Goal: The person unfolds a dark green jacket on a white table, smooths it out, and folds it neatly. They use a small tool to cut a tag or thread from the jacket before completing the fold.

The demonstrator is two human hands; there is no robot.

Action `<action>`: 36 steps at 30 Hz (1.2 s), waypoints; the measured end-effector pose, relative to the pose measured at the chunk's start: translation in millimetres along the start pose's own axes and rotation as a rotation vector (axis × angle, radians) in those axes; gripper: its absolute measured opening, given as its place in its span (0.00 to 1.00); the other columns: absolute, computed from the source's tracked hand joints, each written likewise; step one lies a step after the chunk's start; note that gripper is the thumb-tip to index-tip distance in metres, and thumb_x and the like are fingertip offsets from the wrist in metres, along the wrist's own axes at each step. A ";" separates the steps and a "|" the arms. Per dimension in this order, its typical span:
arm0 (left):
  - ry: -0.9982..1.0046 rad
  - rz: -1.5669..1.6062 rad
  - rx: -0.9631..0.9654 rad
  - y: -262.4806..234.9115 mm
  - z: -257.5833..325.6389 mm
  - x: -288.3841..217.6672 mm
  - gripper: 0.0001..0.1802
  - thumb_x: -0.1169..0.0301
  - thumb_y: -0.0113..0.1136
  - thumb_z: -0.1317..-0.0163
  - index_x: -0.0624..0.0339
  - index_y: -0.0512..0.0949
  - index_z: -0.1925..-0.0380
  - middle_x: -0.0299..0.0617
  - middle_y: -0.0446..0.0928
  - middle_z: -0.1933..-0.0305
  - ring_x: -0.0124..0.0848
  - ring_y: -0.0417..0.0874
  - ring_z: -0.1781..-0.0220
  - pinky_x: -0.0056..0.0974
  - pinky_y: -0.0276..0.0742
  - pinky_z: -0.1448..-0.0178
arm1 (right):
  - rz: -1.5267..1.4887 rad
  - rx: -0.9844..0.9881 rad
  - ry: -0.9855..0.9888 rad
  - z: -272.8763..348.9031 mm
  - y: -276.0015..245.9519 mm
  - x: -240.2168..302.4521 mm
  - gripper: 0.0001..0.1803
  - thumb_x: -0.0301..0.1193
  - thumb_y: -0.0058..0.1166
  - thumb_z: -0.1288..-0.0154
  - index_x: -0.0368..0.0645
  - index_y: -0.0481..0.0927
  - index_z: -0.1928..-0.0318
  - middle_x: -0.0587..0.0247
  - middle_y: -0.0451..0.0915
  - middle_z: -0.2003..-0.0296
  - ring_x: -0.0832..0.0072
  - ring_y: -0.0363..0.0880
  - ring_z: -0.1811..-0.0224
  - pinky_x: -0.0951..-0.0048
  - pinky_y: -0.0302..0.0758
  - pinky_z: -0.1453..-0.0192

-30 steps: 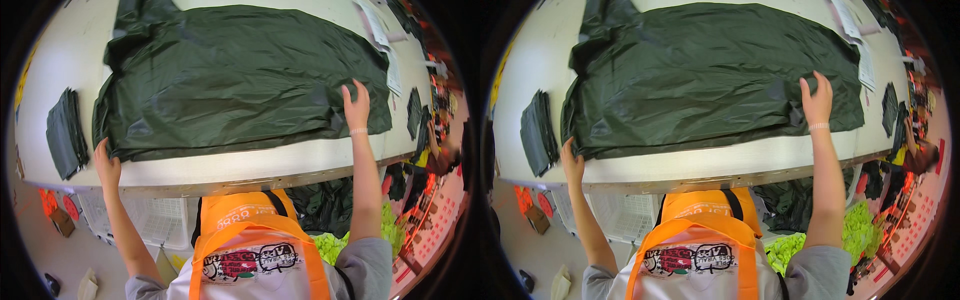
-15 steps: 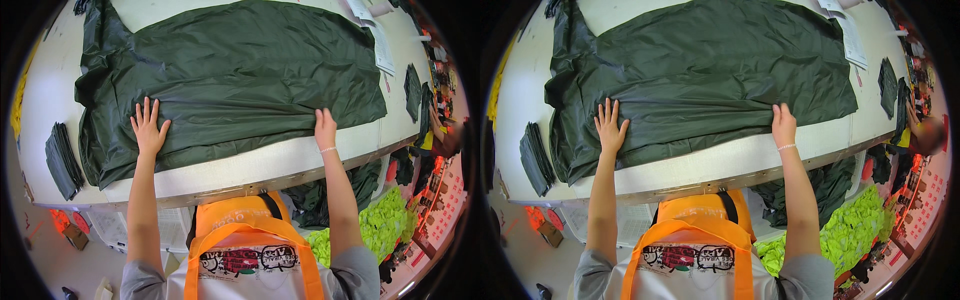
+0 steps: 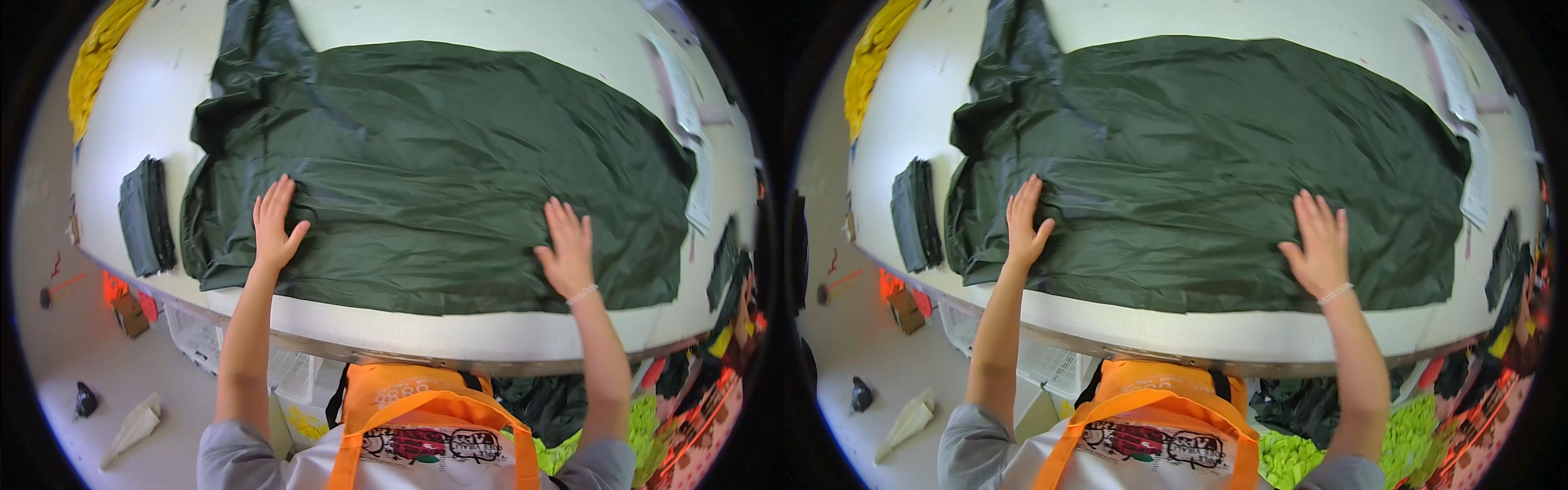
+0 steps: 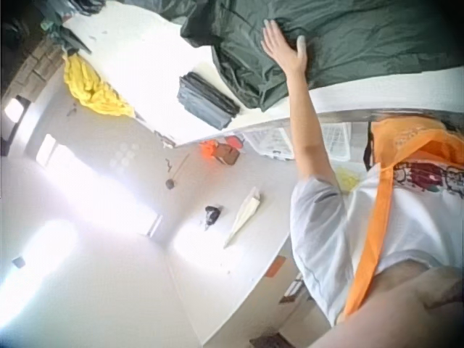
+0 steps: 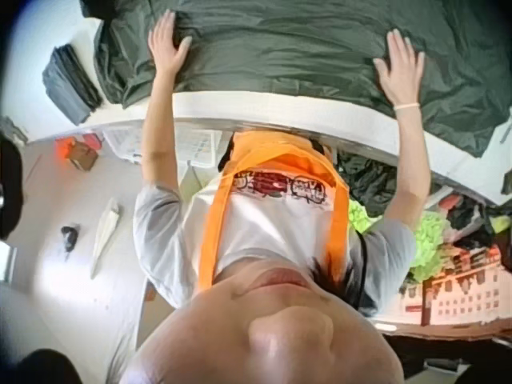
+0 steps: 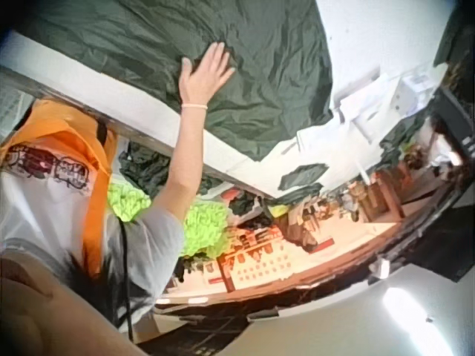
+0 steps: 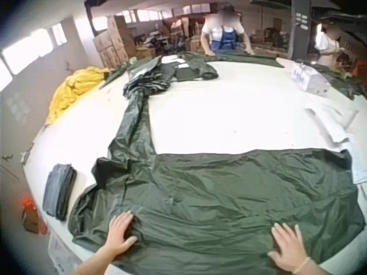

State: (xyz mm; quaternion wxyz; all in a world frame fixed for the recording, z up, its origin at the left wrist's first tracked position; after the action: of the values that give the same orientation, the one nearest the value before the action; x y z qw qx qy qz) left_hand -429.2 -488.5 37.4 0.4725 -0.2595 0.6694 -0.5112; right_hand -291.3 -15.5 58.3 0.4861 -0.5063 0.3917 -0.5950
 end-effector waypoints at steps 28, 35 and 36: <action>-0.162 -0.077 -0.728 -141.7 72.9 128.9 0.15 0.77 0.54 0.45 0.70 0.78 0.57 0.52 0.79 0.56 0.44 0.79 0.56 0.46 0.73 0.49 | 0.453 -0.366 -0.016 49.0 -142.6 -138.1 0.43 0.09 0.48 0.65 0.50 0.75 0.40 0.59 0.68 0.76 0.61 0.70 0.71 0.63 0.70 0.66; -0.267 -0.407 0.052 -44.2 143.0 110.3 0.23 0.61 0.67 0.51 0.69 0.73 0.64 0.54 0.71 0.61 0.55 0.70 0.53 0.52 0.64 0.46 | 0.436 -0.128 0.220 167.3 -12.9 -141.8 0.38 0.19 0.51 0.54 0.52 0.71 0.37 0.63 0.69 0.71 0.63 0.70 0.64 0.64 0.70 0.60; -0.279 -0.380 0.061 -40.3 143.5 109.5 0.23 0.61 0.67 0.51 0.70 0.73 0.64 0.54 0.71 0.60 0.55 0.70 0.53 0.52 0.64 0.46 | 0.435 -0.139 0.262 175.8 7.6 -150.5 0.35 0.19 0.50 0.51 0.51 0.72 0.38 0.63 0.70 0.69 0.63 0.71 0.63 0.63 0.70 0.59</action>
State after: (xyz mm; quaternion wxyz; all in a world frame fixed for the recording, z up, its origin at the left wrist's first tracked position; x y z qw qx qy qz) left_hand -351.7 -656.3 30.1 0.4631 -0.4348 0.5211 -0.5701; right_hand -114.9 134.1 49.4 0.5116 -0.3613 0.5908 -0.5086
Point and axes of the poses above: each hand's wrist, its own z-axis away from the middle knuckle, its own y-axis out of the palm, x = y × z, the point moved 4 cm from there along -z, towards the middle knuckle
